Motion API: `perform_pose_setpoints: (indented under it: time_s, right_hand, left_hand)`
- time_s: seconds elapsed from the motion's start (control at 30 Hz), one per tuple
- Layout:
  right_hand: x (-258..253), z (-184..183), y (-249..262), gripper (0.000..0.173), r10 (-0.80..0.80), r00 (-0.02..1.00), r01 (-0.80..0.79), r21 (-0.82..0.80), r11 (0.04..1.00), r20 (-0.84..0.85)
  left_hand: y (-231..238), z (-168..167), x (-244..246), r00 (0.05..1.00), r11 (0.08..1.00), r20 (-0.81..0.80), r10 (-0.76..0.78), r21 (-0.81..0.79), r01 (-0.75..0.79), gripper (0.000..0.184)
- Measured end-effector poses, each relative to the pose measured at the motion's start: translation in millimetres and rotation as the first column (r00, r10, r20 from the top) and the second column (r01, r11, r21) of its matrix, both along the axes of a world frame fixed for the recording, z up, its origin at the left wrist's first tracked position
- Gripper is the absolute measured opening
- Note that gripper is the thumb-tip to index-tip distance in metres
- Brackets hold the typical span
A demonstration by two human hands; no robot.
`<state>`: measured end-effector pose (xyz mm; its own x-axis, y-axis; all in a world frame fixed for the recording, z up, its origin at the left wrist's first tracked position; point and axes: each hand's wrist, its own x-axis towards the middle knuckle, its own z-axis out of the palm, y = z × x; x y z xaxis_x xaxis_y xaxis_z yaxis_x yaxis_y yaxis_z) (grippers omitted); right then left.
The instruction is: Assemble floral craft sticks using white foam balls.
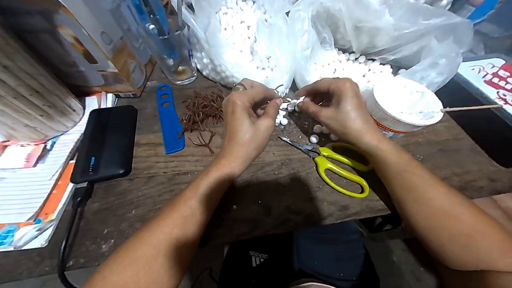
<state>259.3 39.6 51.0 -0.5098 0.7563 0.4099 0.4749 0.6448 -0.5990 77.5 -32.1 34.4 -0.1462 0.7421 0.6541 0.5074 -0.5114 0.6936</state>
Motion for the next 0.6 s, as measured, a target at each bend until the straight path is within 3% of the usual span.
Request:
perform_pose_setpoints:
  time_s: [0.1,0.17,0.3,0.6]
  right_hand:
    - [0.8,9.9,-5.4,0.013,-0.039,0.903,-0.136,-0.370,0.919,-0.428]
    - [1.3,13.4,-6.2,0.019,-0.072,0.827,-0.243,-0.470,0.848,-0.558]
    - [3.4,15.9,-5.7,0.025,-0.049,0.782,-0.329,-0.478,0.814,-0.621]
    - [5.4,11.2,-3.1,0.021,0.044,0.813,-0.313,-0.372,0.874,-0.580]
  left_hand:
    - [-0.9,-0.1,1.7,0.999,0.999,0.024,-0.041,-0.003,0.041,0.006]
    - [-0.8,0.4,2.0,0.998,0.998,0.037,-0.055,-0.009,0.056,0.006]
    - [-1.0,1.8,1.4,0.994,0.995,0.066,-0.091,-0.044,0.094,0.006]
    - [-1.1,1.9,2.1,0.979,0.983,0.103,-0.179,-0.034,0.183,0.005]
